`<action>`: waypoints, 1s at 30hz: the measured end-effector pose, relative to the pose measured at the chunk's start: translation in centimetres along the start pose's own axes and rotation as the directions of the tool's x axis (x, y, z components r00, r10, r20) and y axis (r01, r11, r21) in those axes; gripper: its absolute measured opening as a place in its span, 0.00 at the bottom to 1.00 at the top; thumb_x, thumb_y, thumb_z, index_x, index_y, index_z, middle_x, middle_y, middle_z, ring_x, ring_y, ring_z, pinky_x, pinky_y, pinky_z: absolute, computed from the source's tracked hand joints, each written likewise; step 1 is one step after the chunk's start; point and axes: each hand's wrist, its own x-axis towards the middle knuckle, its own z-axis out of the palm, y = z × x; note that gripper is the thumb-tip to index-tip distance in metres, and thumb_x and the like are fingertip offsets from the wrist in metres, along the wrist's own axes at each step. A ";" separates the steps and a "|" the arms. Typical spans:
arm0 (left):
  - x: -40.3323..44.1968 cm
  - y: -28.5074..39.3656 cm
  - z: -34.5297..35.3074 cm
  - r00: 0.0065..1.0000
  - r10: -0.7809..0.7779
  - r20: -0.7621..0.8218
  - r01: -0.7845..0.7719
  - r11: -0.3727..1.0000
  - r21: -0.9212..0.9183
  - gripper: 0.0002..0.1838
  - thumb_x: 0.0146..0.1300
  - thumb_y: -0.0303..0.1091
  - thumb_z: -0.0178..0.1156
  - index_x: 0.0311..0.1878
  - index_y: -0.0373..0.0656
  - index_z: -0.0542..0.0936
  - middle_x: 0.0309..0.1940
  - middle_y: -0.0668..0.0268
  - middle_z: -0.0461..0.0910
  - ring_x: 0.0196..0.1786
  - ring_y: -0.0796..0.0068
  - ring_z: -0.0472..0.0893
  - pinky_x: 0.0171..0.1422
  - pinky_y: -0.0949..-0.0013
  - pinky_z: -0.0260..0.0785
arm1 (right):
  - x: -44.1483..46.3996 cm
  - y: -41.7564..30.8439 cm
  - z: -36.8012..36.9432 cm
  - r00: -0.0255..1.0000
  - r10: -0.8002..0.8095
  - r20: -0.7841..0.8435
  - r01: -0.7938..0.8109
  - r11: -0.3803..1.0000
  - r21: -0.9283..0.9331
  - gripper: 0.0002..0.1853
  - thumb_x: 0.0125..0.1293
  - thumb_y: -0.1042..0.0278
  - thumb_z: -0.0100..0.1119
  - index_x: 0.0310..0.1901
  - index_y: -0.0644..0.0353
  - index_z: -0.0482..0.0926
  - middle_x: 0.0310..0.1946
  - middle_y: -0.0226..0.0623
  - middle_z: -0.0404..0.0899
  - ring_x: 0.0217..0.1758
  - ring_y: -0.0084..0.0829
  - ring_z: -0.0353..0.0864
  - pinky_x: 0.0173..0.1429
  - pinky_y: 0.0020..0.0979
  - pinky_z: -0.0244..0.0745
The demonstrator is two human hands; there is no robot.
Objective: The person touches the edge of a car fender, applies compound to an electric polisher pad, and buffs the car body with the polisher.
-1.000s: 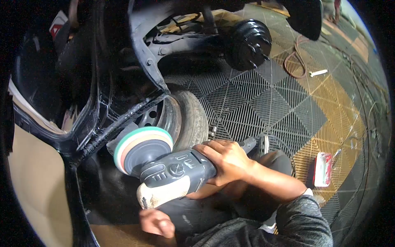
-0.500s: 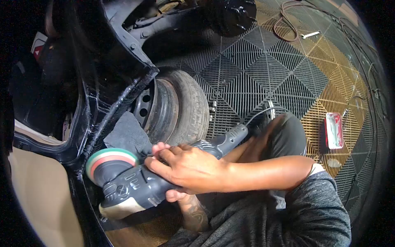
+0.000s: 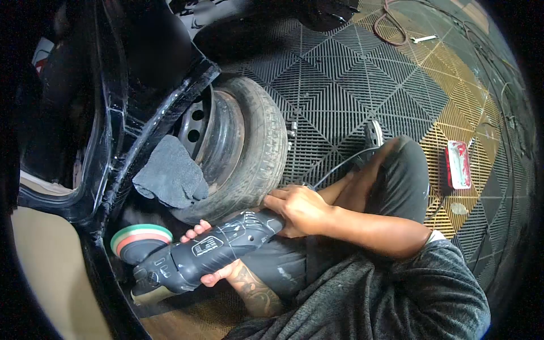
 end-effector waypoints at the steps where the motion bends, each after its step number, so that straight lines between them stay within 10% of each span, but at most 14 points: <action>1: -0.3 0.0 -0.6 1.000 0.014 -0.017 -0.014 1.000 -0.008 0.61 0.54 0.81 0.59 0.73 0.34 0.61 0.67 0.52 0.69 0.68 0.52 0.70 0.78 0.45 0.55 | -0.2 0.1 0.4 1.000 -0.011 0.003 0.011 1.000 -0.024 0.40 0.37 0.65 0.79 0.57 0.62 0.75 0.45 0.46 0.81 0.47 0.53 0.83 0.53 0.49 0.79; 5: -2.4 0.7 -4.3 0.991 0.022 -0.131 -0.011 0.997 0.082 0.63 0.50 0.83 0.59 0.71 0.33 0.63 0.65 0.52 0.69 0.65 0.54 0.71 0.75 0.46 0.58 | -2.9 -0.9 -1.1 0.998 -0.019 -0.056 0.023 0.998 0.067 0.53 0.53 0.59 0.78 0.78 0.63 0.57 0.49 0.49 0.78 0.56 0.51 0.78 0.59 0.48 0.75; 7: -3.1 1.1 -6.5 0.983 -0.027 -0.181 0.063 0.978 0.197 0.63 0.52 0.81 0.56 0.73 0.31 0.60 0.66 0.51 0.68 0.69 0.52 0.69 0.79 0.44 0.54 | -5.8 -0.7 -4.8 0.968 0.063 -0.241 -0.061 0.998 0.015 0.46 0.56 0.65 0.75 0.76 0.63 0.63 0.49 0.48 0.78 0.50 0.45 0.78 0.55 0.44 0.76; 10: -0.4 1.3 0.3 0.989 0.022 -0.149 0.029 0.944 0.330 0.51 0.65 0.78 0.49 0.74 0.40 0.66 0.50 0.55 0.78 0.53 0.65 0.76 0.63 0.49 0.66 | -11.3 1.9 -11.3 0.770 0.044 -0.636 -0.249 0.939 -0.236 0.38 0.56 0.72 0.71 0.71 0.59 0.72 0.51 0.45 0.81 0.50 0.43 0.81 0.60 0.41 0.78; 12: -2.2 0.7 -5.4 0.998 -0.054 -0.031 0.061 0.949 0.310 0.56 0.63 0.80 0.48 0.79 0.41 0.58 0.64 0.52 0.73 0.67 0.58 0.71 0.73 0.42 0.61 | -16.6 3.5 -16.0 0.594 0.159 -0.789 -0.508 0.834 -0.214 0.34 0.56 0.77 0.67 0.68 0.60 0.75 0.58 0.47 0.82 0.54 0.40 0.83 0.61 0.40 0.79; 14: -2.3 0.6 -7.8 0.986 -0.156 -0.061 0.144 0.974 -0.174 0.62 0.57 0.79 0.53 0.76 0.30 0.55 0.67 0.51 0.68 0.73 0.52 0.66 0.85 0.43 0.48 | -24.1 7.1 -18.5 0.402 0.346 -0.848 -0.787 0.604 -0.126 0.30 0.60 0.74 0.67 0.67 0.59 0.77 0.62 0.51 0.79 0.57 0.46 0.82 0.65 0.39 0.77; 15: -2.3 0.8 -5.1 0.957 -0.061 -0.284 0.110 0.981 0.161 0.60 0.57 0.78 0.55 0.74 0.31 0.57 0.63 0.53 0.69 0.70 0.54 0.68 0.81 0.46 0.54 | -27.8 9.0 -19.0 0.304 0.432 -0.849 -0.900 0.423 -0.107 0.30 0.62 0.62 0.69 0.67 0.58 0.78 0.65 0.51 0.76 0.63 0.48 0.79 0.70 0.40 0.72; 18: -1.6 0.7 -2.8 0.993 -0.056 -0.107 0.051 0.998 -0.043 0.59 0.54 0.77 0.63 0.71 0.34 0.60 0.57 0.56 0.69 0.62 0.58 0.71 0.75 0.50 0.60 | -39.2 16.0 -19.2 0.267 0.550 -0.791 -0.964 0.169 -0.208 0.43 0.57 0.33 0.70 0.64 0.61 0.80 0.69 0.56 0.72 0.73 0.51 0.70 0.77 0.46 0.65; 20: -2.2 0.7 -2.5 0.986 -0.079 -0.147 0.074 0.997 -0.036 0.59 0.51 0.76 0.67 0.70 0.35 0.60 0.57 0.58 0.69 0.61 0.59 0.71 0.75 0.51 0.59 | -41.5 16.3 -18.2 -0.019 0.769 -0.639 -0.975 -0.156 -0.159 0.52 0.51 0.23 0.68 0.63 0.66 0.80 0.68 0.60 0.72 0.72 0.53 0.71 0.77 0.50 0.62; 30: -2.3 0.9 -2.4 0.982 -0.117 -0.147 0.110 0.993 -0.051 0.60 0.45 0.73 0.74 0.68 0.37 0.62 0.53 0.58 0.70 0.58 0.57 0.72 0.73 0.51 0.60 | -42.9 17.5 -17.2 -0.109 0.743 -0.660 -0.961 -0.249 -0.122 0.45 0.48 0.33 0.75 0.55 0.69 0.81 0.55 0.54 0.82 0.62 0.49 0.80 0.66 0.44 0.75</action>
